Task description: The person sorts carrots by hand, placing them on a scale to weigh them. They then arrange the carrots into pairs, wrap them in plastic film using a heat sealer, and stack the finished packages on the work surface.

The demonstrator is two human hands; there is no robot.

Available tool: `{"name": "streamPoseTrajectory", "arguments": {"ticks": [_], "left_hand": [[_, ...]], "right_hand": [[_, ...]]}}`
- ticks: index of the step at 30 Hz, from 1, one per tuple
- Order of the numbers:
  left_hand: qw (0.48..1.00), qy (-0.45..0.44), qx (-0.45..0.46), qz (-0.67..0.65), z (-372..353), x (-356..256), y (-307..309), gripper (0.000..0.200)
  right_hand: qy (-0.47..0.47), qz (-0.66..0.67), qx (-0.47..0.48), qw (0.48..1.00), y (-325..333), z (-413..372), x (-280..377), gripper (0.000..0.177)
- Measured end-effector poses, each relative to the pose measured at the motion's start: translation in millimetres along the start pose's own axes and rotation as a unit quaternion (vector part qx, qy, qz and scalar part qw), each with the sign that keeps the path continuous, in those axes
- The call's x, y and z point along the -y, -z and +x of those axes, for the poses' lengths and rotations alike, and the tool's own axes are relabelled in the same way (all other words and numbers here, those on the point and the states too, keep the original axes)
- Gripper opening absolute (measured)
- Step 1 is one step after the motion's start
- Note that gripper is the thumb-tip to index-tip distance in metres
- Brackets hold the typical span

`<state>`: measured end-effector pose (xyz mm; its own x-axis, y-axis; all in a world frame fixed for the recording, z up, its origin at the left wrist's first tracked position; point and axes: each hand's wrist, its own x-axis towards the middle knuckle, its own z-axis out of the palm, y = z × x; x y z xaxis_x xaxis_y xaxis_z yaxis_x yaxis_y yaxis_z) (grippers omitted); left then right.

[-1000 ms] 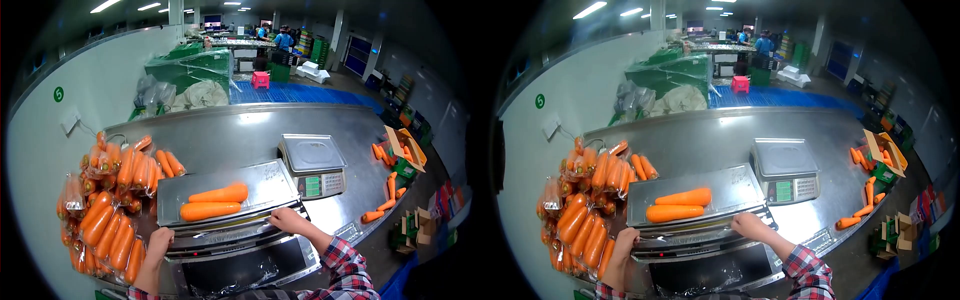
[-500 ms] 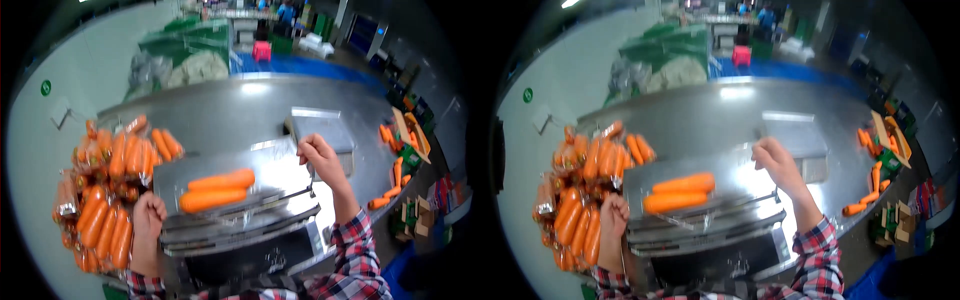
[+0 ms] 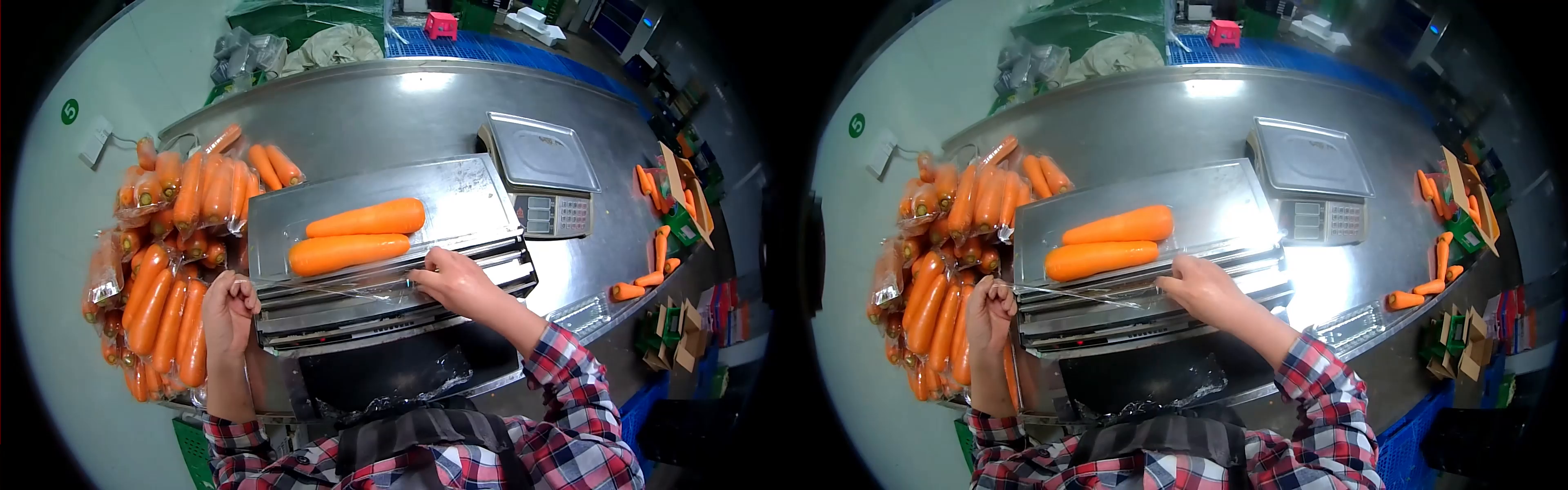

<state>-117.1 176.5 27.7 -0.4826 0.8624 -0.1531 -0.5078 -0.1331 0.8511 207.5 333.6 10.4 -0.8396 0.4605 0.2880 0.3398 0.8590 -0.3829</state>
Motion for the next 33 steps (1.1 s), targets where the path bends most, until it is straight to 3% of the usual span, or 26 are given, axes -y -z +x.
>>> {"name": "streamPoseTrajectory", "arguments": {"ticks": [5,7,9,13,15,17,18,21,23,25,26,27,28,29,31,32,33], "left_hand": [[1.000,0.004,0.005,0.004,-8,3,13,0.022],[0.999,0.027,0.007,0.028,-13,7,12,0.020],[0.994,0.068,-0.021,0.085,-19,4,-15,0.020],[0.997,-0.070,0.033,-0.012,-20,-12,-13,0.024],[0.988,-0.124,0.067,-0.071,-24,-27,-22,0.025],[0.971,-0.219,0.077,-0.061,-25,-51,-35,0.025],[0.949,-0.282,0.126,-0.070,-17,-63,-43,0.026],[0.965,-0.256,0.056,0.008,47,-72,-51,0.031],[0.977,-0.205,0.040,0.043,111,-35,-33,0.028],[0.898,-0.213,0.036,0.382,158,25,10,0.025],[0.896,-0.151,0.022,0.417,145,38,-4,0.026],[0.842,-0.218,0.068,0.488,143,53,0,0.025],[0.779,-0.291,0.103,0.546,138,64,0,0.025],[0.661,-0.379,0.129,0.634,133,70,5,0.025],[0.700,-0.305,0.166,0.624,121,54,3,0.024],[0.663,-0.358,0.145,0.641,117,50,0,0.020],[0.681,-0.284,0.141,0.660,113,41,-8,0.020]], "right_hand": [[-0.066,0.091,-0.060,0.992,-18,-1,-9,0.010],[-0.140,0.116,-0.053,0.982,-22,-4,-6,0.004],[-0.259,0.230,-0.004,0.938,-16,2,-3,0.003],[-0.187,0.317,-0.125,0.921,-4,9,6,0.006],[-0.147,0.296,-0.183,0.926,20,10,17,0.005],[-0.035,0.288,-0.285,0.914,55,24,31,0.004],[-0.009,0.231,-0.303,0.925,72,32,32,0.004],[0.000,0.152,-0.348,0.925,78,88,4,0.004],[-0.079,0.075,-0.277,0.955,52,126,-48,0.005],[-0.080,0.044,-0.199,0.976,2,140,-112,0.008],[-0.079,-0.001,-0.119,0.990,-9,137,-116,0.009],[-0.080,-0.044,-0.035,0.995,-18,126,-115,0.011],[-0.086,-0.007,-0.043,0.995,-19,117,-110,0.012],[-0.093,0.030,-0.048,0.994,-19,110,-104,0.013],[-0.065,0.119,-0.039,0.990,-17,94,-107,0.017],[-0.109,0.175,-0.021,0.978,-16,84,-106,0.019],[-0.150,0.228,-0.008,0.962,-8,81,-99,0.022]]}}
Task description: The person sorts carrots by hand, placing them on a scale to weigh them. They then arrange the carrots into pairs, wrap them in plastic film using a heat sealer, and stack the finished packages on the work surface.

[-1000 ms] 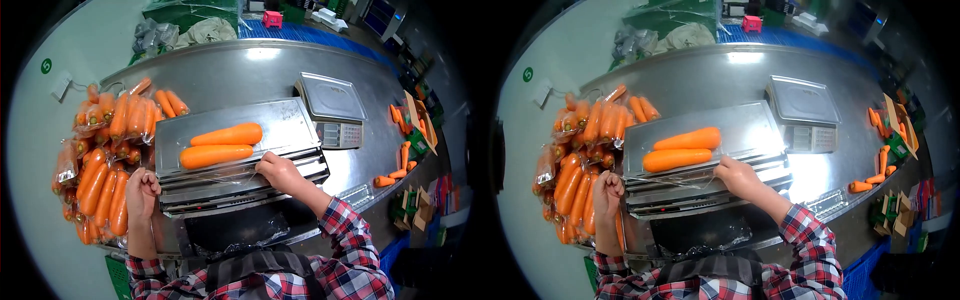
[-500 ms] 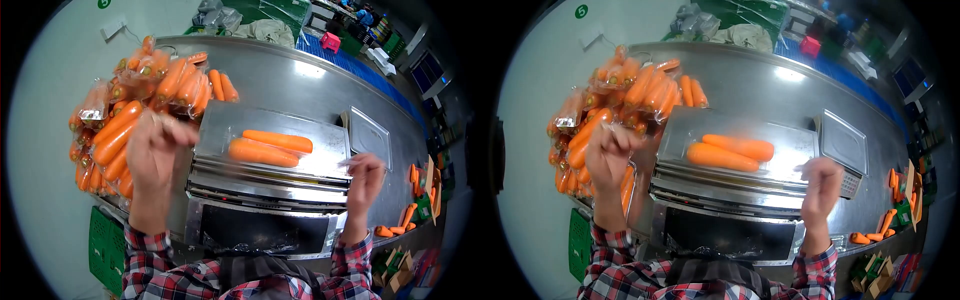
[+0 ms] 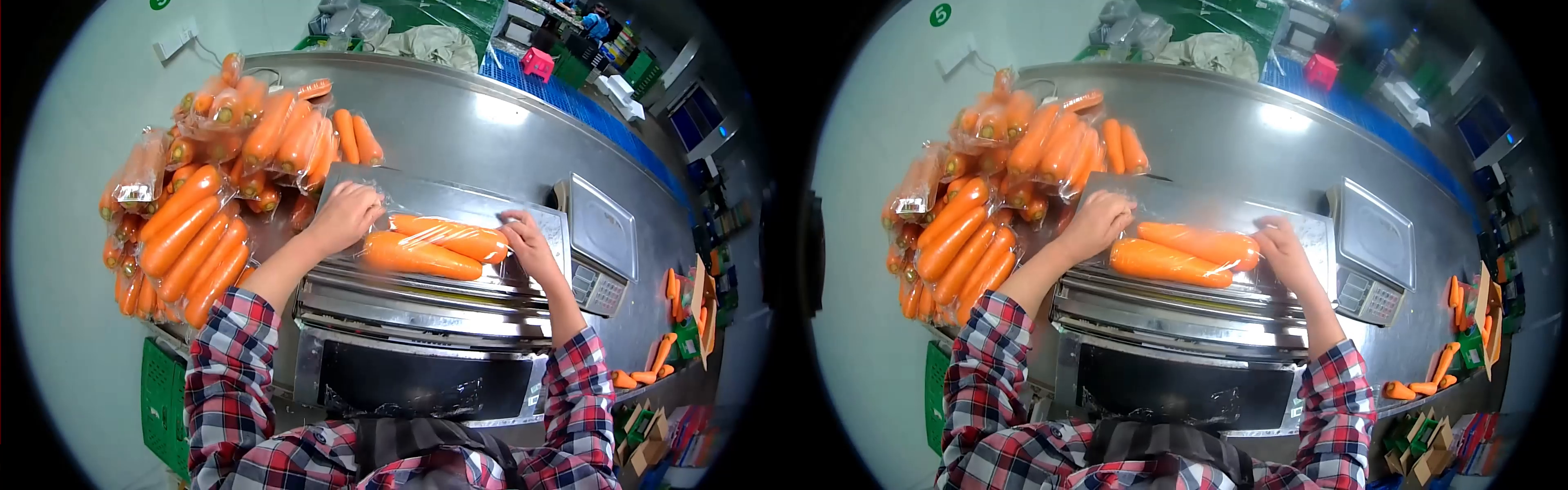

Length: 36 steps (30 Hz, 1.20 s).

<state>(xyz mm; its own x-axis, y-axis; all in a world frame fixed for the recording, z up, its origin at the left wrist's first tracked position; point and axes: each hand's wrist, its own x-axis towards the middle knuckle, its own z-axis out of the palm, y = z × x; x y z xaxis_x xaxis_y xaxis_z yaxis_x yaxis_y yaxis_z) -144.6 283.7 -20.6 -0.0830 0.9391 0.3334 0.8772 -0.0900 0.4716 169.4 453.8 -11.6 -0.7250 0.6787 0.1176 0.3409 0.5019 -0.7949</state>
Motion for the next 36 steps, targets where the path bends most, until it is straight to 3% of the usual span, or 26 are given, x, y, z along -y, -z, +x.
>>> {"name": "streamPoseTrajectory", "arguments": {"ticks": [1,2,3,4,5,7,9,10,11,12,14,17,20,22,24,25,26,28,29,31,34,35,36], "left_hand": [[0.997,0.059,0.046,-0.008,7,-11,10,0.020],[0.989,0.115,0.092,-0.018,12,-17,14,0.020],[0.993,0.094,0.023,-0.073,13,-12,7,0.024],[0.976,0.161,0.048,-0.141,11,-7,6,0.025],[0.949,0.227,0.072,-0.206,10,-3,7,0.027],[0.879,0.318,0.156,-0.320,9,3,23,0.029],[0.972,0.172,0.094,-0.131,-2,9,20,0.027],[0.993,0.096,0.059,-0.032,-10,8,17,0.026],[0.993,0.112,0.037,-0.015,-13,5,13,0.024],[0.978,0.195,0.025,-0.070,-16,-10,13,0.025],[0.898,0.337,0.033,-0.281,-22,-41,27,0.026],[0.867,0.320,0.011,-0.381,-53,-57,39,0.024],[0.843,0.365,0.094,-0.384,-101,-87,69,0.025],[0.830,0.381,0.134,-0.385,-140,-106,81,0.028],[0.812,0.457,0.173,-0.319,-173,-115,76,0.029],[0.784,0.493,0.173,-0.334,-192,-111,66,0.030],[0.771,0.517,0.160,-0.335,-206,-108,55,0.030],[0.733,0.558,0.123,-0.370,-227,-103,39,0.026],[0.716,0.561,0.088,-0.405,-236,-105,36,0.026],[0.676,0.564,0.015,-0.474,-251,-110,30,0.027],[0.511,0.634,0.101,-0.571,-268,-119,49,0.034],[0.445,0.623,0.177,-0.618,-278,-117,51,0.040],[0.358,0.567,0.174,-0.721,-289,-120,53,0.027]], "right_hand": [[0.013,-0.029,-0.013,0.999,1,-2,5,0.025],[-0.090,0.045,0.015,0.995,5,-6,15,0.025],[-0.193,0.119,0.041,0.973,8,-12,36,0.026],[-0.290,0.192,0.065,0.935,10,-17,47,0.026],[-0.266,0.232,0.038,0.935,5,-20,28,0.028],[-0.278,0.155,0.033,0.947,6,-20,31,0.028],[-0.275,0.049,0.042,0.959,4,-20,42,0.029],[-0.274,0.038,0.041,0.960,2,-22,43,0.029],[-0.271,0.026,0.040,0.961,-1,-22,43,0.029],[-0.266,0.013,0.040,0.963,-3,-22,46,0.030],[-0.250,0.026,0.014,0.968,-4,-31,58,0.028],[-0.263,0.043,0.024,0.964,-3,-58,72,0.028],[-0.255,0.037,0.090,0.962,-1,-110,98,0.030],[-0.327,-0.014,0.160,0.931,-1,-141,128,0.029],[-0.355,-0.006,0.185,0.916,-17,-173,125,0.028],[-0.283,-0.004,0.160,0.946,-31,-189,109,0.028],[-0.303,0.023,0.159,0.940,-39,-194,106,0.027],[-0.158,-0.081,0.042,0.983,-64,-202,78,0.025],[-0.183,-0.005,-0.010,0.983,-66,-201,78,0.021],[-0.201,0.029,-0.022,0.979,-61,-193,92,0.019],[-0.210,0.065,-0.022,0.975,-61,-189,96,0.016],[-0.199,0.089,-0.023,0.976,-69,-190,94,0.016],[-0.189,0.113,-0.024,0.975,-76,-190,97,0.016]]}}
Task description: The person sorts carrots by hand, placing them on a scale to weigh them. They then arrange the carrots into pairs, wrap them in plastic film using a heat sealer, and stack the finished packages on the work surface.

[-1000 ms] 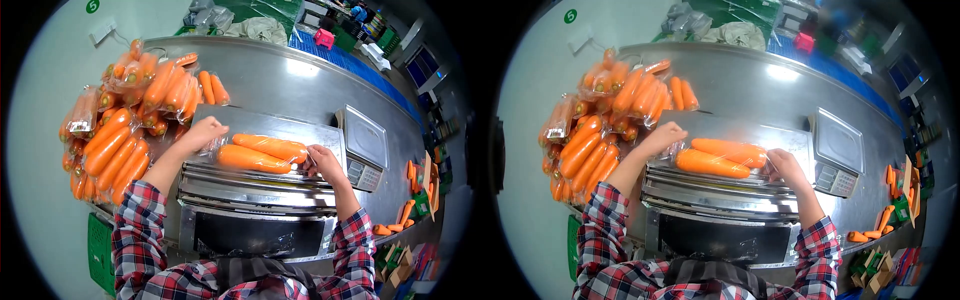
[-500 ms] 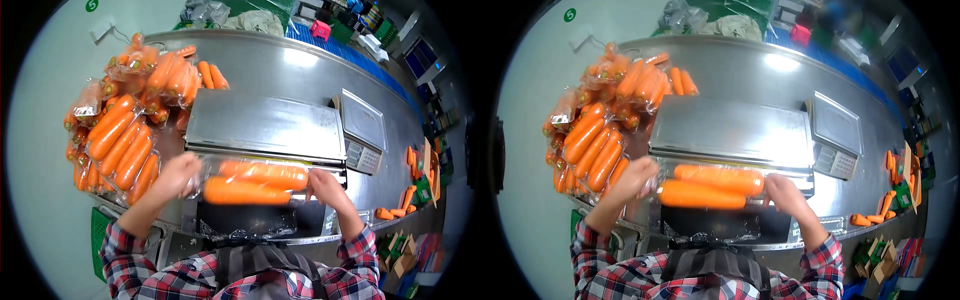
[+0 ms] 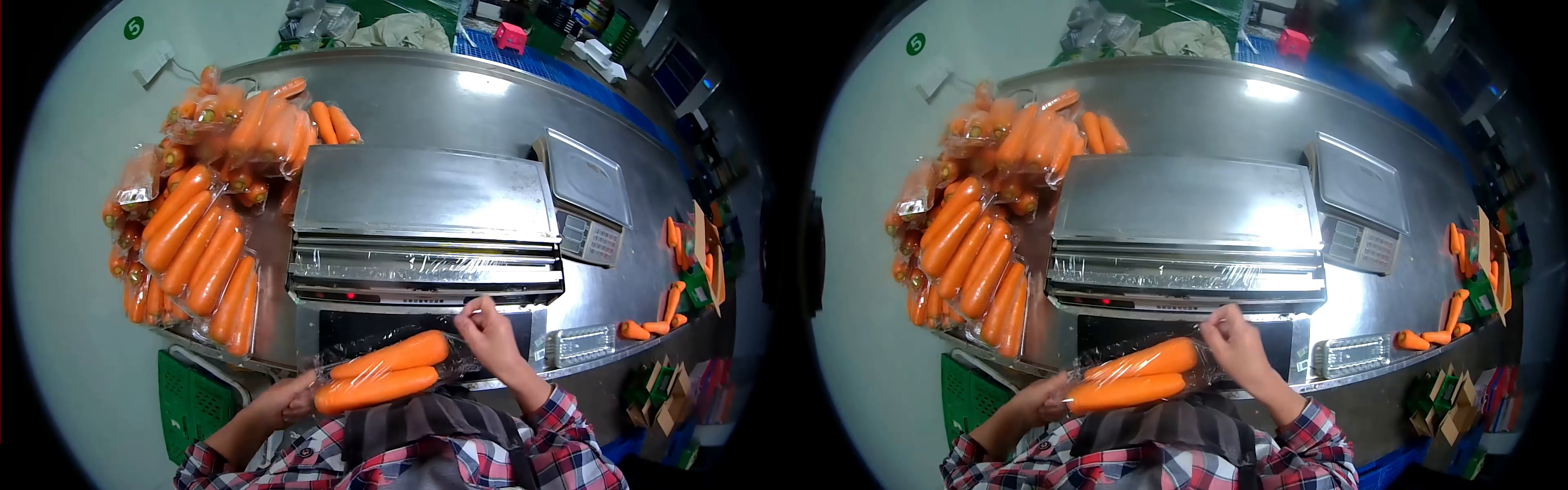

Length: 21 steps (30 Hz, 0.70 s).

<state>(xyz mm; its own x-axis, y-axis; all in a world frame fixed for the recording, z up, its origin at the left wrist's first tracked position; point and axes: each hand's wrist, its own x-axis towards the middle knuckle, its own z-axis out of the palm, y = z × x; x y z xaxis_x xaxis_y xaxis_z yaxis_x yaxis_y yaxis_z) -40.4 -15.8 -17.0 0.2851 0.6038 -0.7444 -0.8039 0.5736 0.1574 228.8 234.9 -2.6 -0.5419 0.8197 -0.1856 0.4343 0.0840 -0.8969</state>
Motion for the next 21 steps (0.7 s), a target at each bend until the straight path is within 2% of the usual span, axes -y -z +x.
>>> {"name": "streamPoseTrajectory", "arguments": {"ticks": [1,2,4,5,6,8,10,11,12,13,14,15,16,18,19,20,21], "left_hand": [[0.996,-0.029,-0.081,0.033,1,4,0,0.024],[0.983,-0.053,-0.162,0.068,0,8,-3,0.025],[0.983,-0.128,-0.053,0.119,-14,6,5,0.034],[0.978,-0.141,-0.017,0.150,-19,5,4,0.038],[0.971,-0.156,0.017,0.179,-23,5,4,0.042],[0.957,-0.145,0.048,0.245,-21,-7,-15,0.045],[0.941,-0.127,0.080,0.304,-21,-19,-39,0.045],[0.924,-0.128,0.107,0.344,-23,-25,-56,0.044],[0.907,-0.133,0.128,0.379,-24,-35,-68,0.043],[0.847,-0.199,0.190,0.455,-22,-54,-70,0.038],[0.832,-0.247,0.155,0.473,-28,-70,-74,0.032],[0.813,-0.293,0.115,0.490,-34,-85,-79,0.026],[0.835,-0.321,-0.014,0.447,-41,-89,-91,0.020],[0.742,-0.444,-0.032,0.502,-13,-70,-132,0.012],[0.718,-0.455,0.001,0.527,2,-53,-150,0.008],[0.788,-0.318,0.114,0.515,9,-47,-157,0.011],[0.803,-0.313,0.213,0.459,20,-38,-157,0.017]], "right_hand": [[0.068,0.006,0.032,0.997,-7,-4,4,0.015],[0.052,0.047,0.105,0.992,-9,-11,11,0.014],[0.213,-0.050,-0.017,0.976,26,7,5,0.010],[0.115,0.105,-0.009,0.988,49,16,17,0.007],[0.017,0.253,-0.001,0.967,70,22,30,0.005],[0.043,0.324,0.061,0.943,52,38,31,0.002],[-0.007,0.256,0.217,0.942,11,35,43,0.005],[0.312,0.083,0.309,0.894,-4,30,44,0.016],[0.028,0.158,0.517,0.841,-17,9,58,0.027],[0.119,0.147,0.553,0.812,-40,-8,45,0.041],[0.047,0.186,0.587,0.786,-42,-13,51,0.049],[0.023,0.199,0.590,0.782,-44,-16,52,0.049],[0.015,0.195,0.585,0.788,-45,-17,49,0.050],[0.008,0.179,0.568,0.803,-43,-20,45,0.050],[0.010,0.170,0.556,0.814,-42,-20,43,0.051],[0.012,0.161,0.541,0.825,-41,-21,40,0.051],[0.016,0.152,0.522,0.839,-40,-21,38,0.052]]}}
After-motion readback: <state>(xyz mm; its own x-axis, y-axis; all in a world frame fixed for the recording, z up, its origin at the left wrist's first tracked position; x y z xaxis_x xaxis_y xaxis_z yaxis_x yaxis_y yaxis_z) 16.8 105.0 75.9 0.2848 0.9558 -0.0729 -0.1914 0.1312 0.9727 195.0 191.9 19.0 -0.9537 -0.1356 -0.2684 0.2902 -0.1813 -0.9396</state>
